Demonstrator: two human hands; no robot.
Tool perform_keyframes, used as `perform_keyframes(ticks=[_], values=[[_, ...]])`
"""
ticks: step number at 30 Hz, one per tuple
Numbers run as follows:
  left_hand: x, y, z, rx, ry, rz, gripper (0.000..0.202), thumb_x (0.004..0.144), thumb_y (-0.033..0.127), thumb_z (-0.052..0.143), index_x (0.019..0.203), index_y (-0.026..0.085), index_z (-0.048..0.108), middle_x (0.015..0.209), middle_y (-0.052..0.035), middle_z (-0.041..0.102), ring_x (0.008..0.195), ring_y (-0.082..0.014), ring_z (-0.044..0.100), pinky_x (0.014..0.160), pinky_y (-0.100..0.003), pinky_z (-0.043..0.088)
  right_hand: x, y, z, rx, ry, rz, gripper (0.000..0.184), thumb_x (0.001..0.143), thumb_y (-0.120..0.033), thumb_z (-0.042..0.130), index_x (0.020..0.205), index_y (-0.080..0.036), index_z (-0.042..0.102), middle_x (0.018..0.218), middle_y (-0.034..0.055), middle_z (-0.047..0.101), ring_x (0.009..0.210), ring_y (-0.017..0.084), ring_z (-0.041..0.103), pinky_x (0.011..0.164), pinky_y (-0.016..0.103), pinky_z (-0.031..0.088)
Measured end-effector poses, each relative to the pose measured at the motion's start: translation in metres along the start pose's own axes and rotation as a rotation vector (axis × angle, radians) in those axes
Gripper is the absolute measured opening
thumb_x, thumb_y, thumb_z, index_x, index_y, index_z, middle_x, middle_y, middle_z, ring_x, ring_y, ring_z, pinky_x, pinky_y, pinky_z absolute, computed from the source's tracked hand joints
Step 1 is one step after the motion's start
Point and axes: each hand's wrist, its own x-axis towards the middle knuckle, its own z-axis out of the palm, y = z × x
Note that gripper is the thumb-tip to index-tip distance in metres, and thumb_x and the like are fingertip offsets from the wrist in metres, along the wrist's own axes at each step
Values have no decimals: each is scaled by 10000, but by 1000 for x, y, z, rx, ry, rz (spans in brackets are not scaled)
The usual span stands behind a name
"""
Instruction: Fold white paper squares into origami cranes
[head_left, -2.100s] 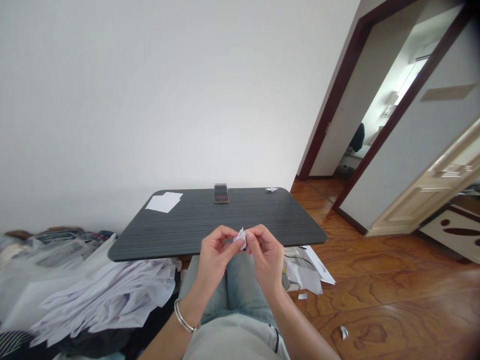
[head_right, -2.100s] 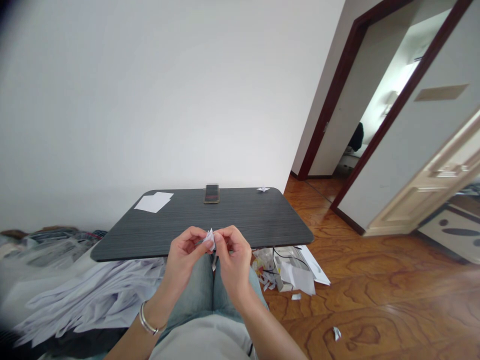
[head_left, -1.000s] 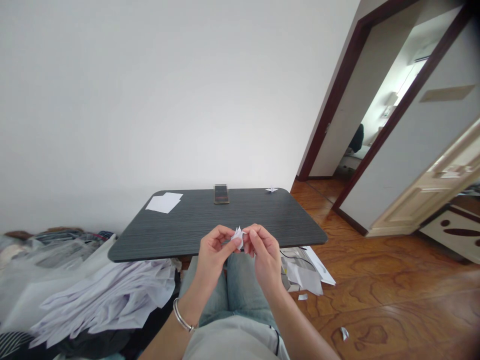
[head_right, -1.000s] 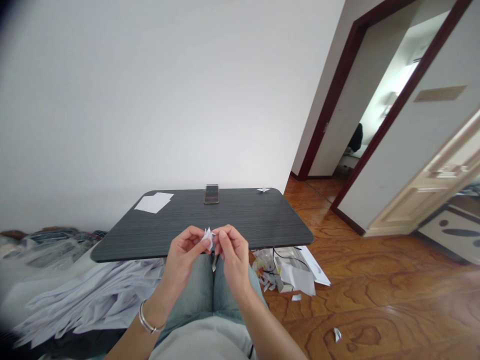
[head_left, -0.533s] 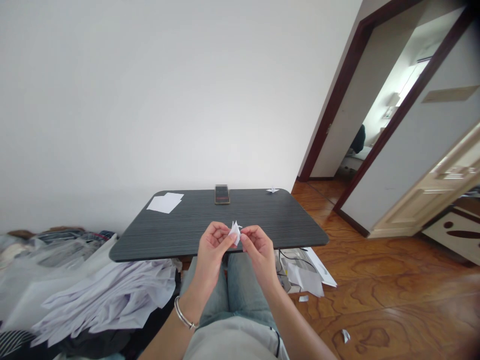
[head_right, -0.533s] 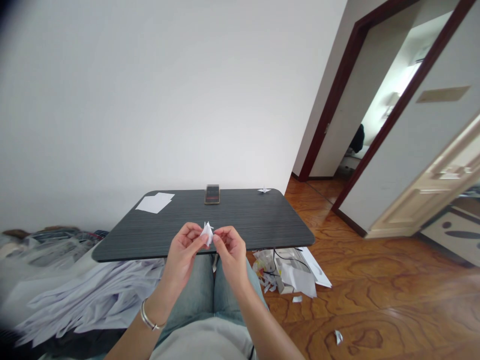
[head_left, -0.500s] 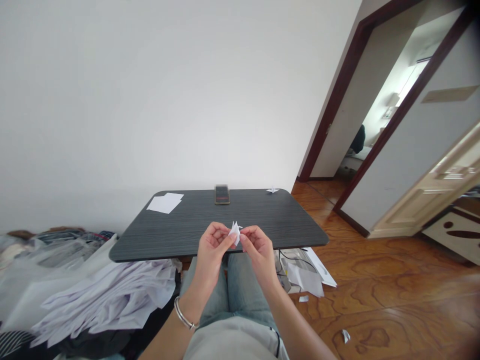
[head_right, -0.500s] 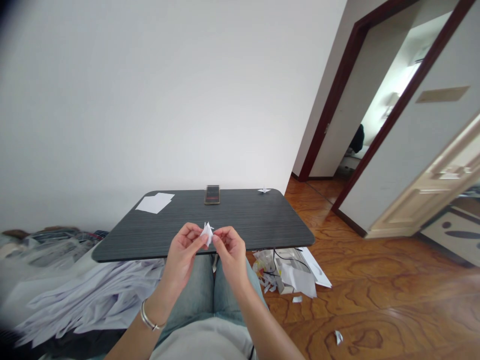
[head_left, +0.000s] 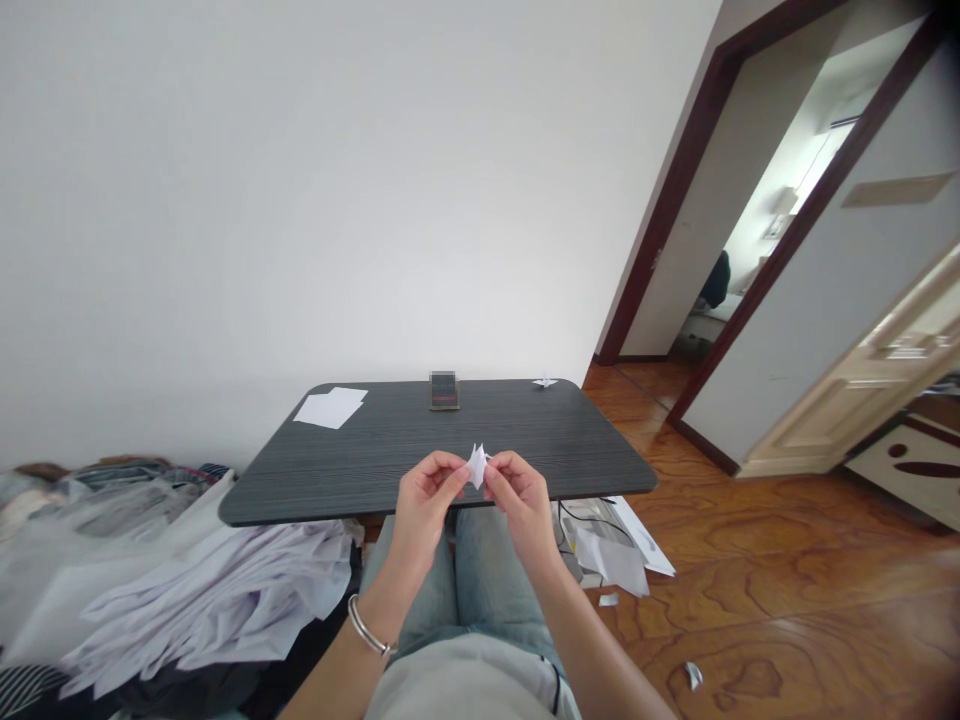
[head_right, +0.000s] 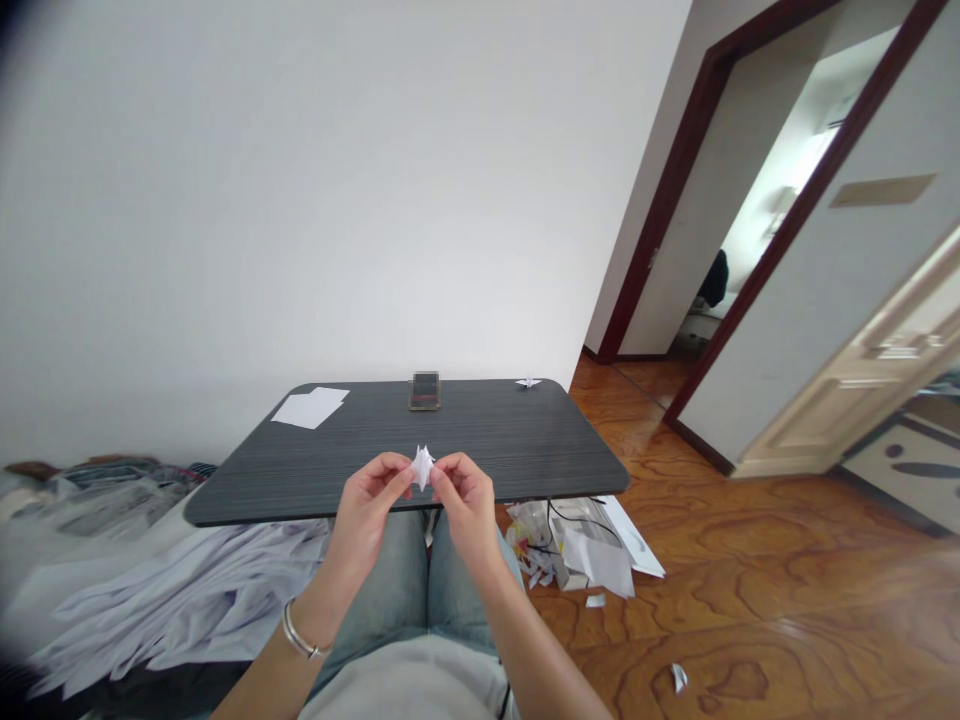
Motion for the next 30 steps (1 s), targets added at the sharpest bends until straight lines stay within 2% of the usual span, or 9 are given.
perform_keyframes(ticks=[4, 8, 12, 17, 22, 30], values=[[1, -3, -1, 45, -26, 27, 131, 695, 258, 691, 685, 151, 616, 733, -5, 629, 650, -108, 535, 599, -204, 416, 2, 0, 0, 39, -18, 24, 187, 776, -346, 606, 708, -181, 552, 548, -43, 495, 468, 84, 416, 450, 208, 320], [3, -6, -2, 105, -37, 83, 121, 721, 247, 673, 701, 148, 606, 839, -40, 661, 775, -143, 589, 733, -239, 442, -2, 3, 2, -25, 78, -93, 163, 788, -341, 602, 797, -193, 533, 644, -24, 541, 546, 104, 488, 497, 218, 379], [1, -7, -1, 143, -24, 93, 118, 711, 237, 680, 710, 150, 600, 678, -2, 608, 649, -121, 567, 625, -212, 449, -7, 9, 3, -125, 106, -150, 158, 773, -286, 636, 854, -200, 530, 742, -2, 569, 624, 119, 541, 533, 223, 420], [-1, -5, -1, 127, -4, 110, 132, 682, 223, 702, 740, 165, 599, 693, 2, 609, 641, -122, 587, 611, -214, 480, -7, 7, 3, -52, 132, -84, 140, 758, -290, 654, 790, -198, 553, 677, -11, 574, 567, 119, 560, 466, 215, 433], [-1, -3, -3, 108, -27, 97, 82, 678, 205, 697, 734, 168, 650, 693, -9, 646, 642, -132, 612, 616, -222, 505, -8, 4, 2, 54, 75, -58, 161, 696, -260, 719, 788, -192, 606, 677, -6, 639, 584, 123, 593, 545, 243, 504], [2, 4, -6, 174, -149, 137, 41, 667, 152, 684, 706, 155, 670, 743, -25, 637, 670, -135, 609, 649, -238, 514, -2, 4, -2, 161, 45, 16, 139, 651, -253, 748, 692, -182, 636, 631, -4, 661, 562, 120, 610, 571, 252, 518]])
